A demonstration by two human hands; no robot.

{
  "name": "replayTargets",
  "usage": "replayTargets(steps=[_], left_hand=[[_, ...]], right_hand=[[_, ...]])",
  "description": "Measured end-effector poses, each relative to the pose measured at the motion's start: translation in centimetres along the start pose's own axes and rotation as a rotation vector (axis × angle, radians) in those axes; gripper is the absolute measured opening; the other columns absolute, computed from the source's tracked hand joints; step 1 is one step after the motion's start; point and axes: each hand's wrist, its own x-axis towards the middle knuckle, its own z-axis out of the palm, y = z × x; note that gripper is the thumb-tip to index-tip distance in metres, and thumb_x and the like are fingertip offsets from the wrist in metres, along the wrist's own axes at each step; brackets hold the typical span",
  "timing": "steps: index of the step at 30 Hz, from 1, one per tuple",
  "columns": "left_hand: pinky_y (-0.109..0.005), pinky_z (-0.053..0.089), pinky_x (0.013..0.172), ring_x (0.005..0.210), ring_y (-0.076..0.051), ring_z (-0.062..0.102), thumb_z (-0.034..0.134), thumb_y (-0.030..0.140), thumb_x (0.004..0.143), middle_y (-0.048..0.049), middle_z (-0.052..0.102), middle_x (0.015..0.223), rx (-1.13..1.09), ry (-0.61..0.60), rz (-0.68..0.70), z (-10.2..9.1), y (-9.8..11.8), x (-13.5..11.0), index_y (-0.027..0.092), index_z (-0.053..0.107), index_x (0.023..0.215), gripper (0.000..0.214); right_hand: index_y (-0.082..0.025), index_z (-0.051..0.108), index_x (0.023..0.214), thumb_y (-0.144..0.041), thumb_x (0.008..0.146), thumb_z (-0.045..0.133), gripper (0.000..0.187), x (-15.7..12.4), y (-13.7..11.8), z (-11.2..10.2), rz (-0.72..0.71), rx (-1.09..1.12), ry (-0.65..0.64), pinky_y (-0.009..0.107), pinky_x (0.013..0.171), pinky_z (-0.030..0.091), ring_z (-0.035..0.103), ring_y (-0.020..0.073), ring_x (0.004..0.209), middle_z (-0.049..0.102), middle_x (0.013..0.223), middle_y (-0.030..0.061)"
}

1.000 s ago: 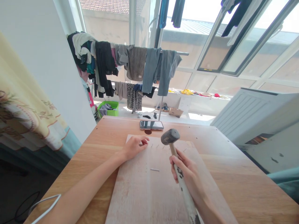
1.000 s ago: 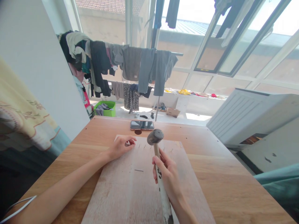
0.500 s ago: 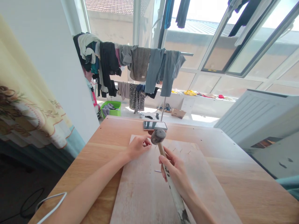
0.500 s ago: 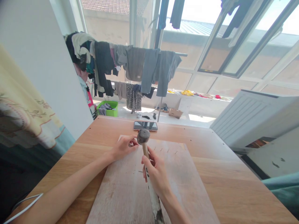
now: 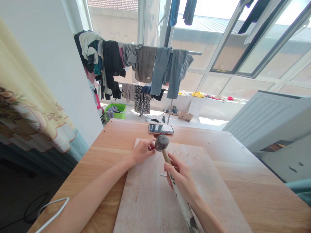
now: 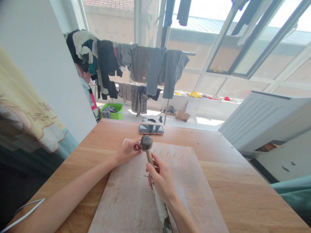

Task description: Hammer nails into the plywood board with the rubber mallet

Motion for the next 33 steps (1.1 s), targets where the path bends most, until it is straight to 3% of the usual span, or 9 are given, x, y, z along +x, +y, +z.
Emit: replayTargets(steps=[6, 10, 12, 16, 19, 21, 23, 28, 33], left_hand=[[-0.023, 0.047, 0.061, 0.065, -0.012, 0.057, 0.066, 0.021, 0.076, 0.0004, 0.063, 0.083, 0.142, -0.038, 0.014, -1.3, 2.1, 0.1, 0.017, 0.061, 0.101, 0.025], [-0.028, 0.049, 0.071, 0.077, -0.018, 0.064, 0.066, 0.019, 0.081, -0.0030, 0.067, 0.085, 0.449, -0.356, 0.297, -0.9, 6.1, -1.0, 0.017, 0.062, 0.093, 0.013], [-0.031, 0.048, 0.073, 0.076, -0.021, 0.065, 0.067, 0.013, 0.080, -0.0056, 0.068, 0.078, 0.681, -0.432, 0.466, 0.4, 8.1, -2.1, 0.015, 0.062, 0.086, 0.008], [-0.033, 0.045, 0.063, 0.066, -0.022, 0.065, 0.058, 0.006, 0.086, -0.0097, 0.069, 0.074, 0.928, -0.354, 0.666, 3.3, 10.4, -3.9, 0.010, 0.064, 0.091, 0.009], [-0.034, 0.046, 0.065, 0.071, -0.023, 0.066, 0.055, 0.007, 0.089, -0.0113, 0.071, 0.081, 0.914, -0.326, 0.725, 3.6, 10.1, -3.8, 0.010, 0.064, 0.095, 0.012], [-0.032, 0.047, 0.067, 0.073, -0.021, 0.066, 0.059, 0.007, 0.085, -0.0069, 0.069, 0.078, 0.805, -0.377, 0.680, 2.4, 8.9, -3.0, 0.014, 0.064, 0.092, 0.011], [-0.028, 0.048, 0.069, 0.074, -0.018, 0.066, 0.061, 0.006, 0.082, -0.0028, 0.068, 0.077, 0.641, -0.380, 0.541, 0.7, 7.1, -2.0, 0.018, 0.065, 0.087, 0.013], [-0.026, 0.052, 0.079, 0.079, -0.014, 0.066, 0.059, 0.008, 0.078, -0.0007, 0.072, 0.086, 0.146, -0.006, 0.093, -2.4, 1.7, -0.4, 0.018, 0.066, 0.085, 0.014], [-0.024, 0.052, 0.072, 0.074, -0.014, 0.064, 0.062, 0.020, 0.075, -0.0003, 0.071, 0.080, -0.055, 0.048, -0.101, -2.4, -0.9, -0.7, 0.017, 0.068, 0.081, 0.009]], right_hand=[[-0.020, 0.062, 0.126, -0.044, 0.085, 0.064, 0.047, 0.1, -0.3, -1.2, -0.024, 0.096, 0.104, 0.019, 0.031, 0.037, 0.045, 0.0056, 0.036, 0.052, 0.070, -0.0066], [-0.021, 0.066, 0.098, -0.042, 0.085, 0.064, 0.025, 0.2, -0.5, -2.5, -0.038, 0.124, 0.242, 0.018, 0.032, 0.036, 0.045, 0.0063, 0.038, 0.053, 0.065, -0.0066], [-0.021, 0.063, 0.087, -0.041, 0.086, 0.064, 0.021, 0.3, -0.5, -2.9, -0.029, 0.127, 0.260, 0.018, 0.034, 0.035, 0.044, 0.0064, 0.037, 0.054, 0.061, -0.0064], [-0.021, 0.060, 0.078, -0.042, 0.083, 0.066, 0.023, 0.3, -0.6, -2.7, -0.012, 0.144, 0.239, 0.019, 0.034, 0.035, 0.044, 0.0071, 0.037, 0.051, 0.054, -0.0071], [-0.021, 0.058, 0.076, -0.045, 0.080, 0.068, 0.026, 0.3, -0.8, -2.3, -0.008, 0.148, 0.226, 0.019, 0.033, 0.035, 0.043, 0.0067, 0.036, 0.051, 0.057, -0.0070], [-0.021, 0.060, 0.081, -0.044, 0.080, 0.069, 0.025, 0.3, -0.8, -2.2, -0.017, 0.147, 0.226, 0.018, 0.033, 0.037, 0.044, 0.0059, 0.037, 0.052, 0.062, -0.0067], [-0.021, 0.061, 0.086, -0.043, 0.082, 0.067, 0.023, 0.3, -0.7, -2.1, -0.027, 0.143, 0.232, 0.018, 0.033, 0.037, 0.045, 0.0054, 0.038, 0.052, 0.066, -0.0068], [-0.020, 0.060, 0.086, -0.042, 0.084, 0.065, 0.023, 0.3, -0.1, -1.8, -0.021, 0.133, 0.202, 0.018, 0.031, 0.037, 0.046, 0.0051, 0.038, 0.052, 0.069, -0.0065], [-0.019, 0.060, 0.086, -0.043, 0.085, 0.063, 0.024, 0.4, 0.2, -1.1, -0.020, 0.122, 0.141, 0.018, 0.032, 0.036, 0.045, 0.0040, 0.036, 0.050, 0.068, -0.0068]])
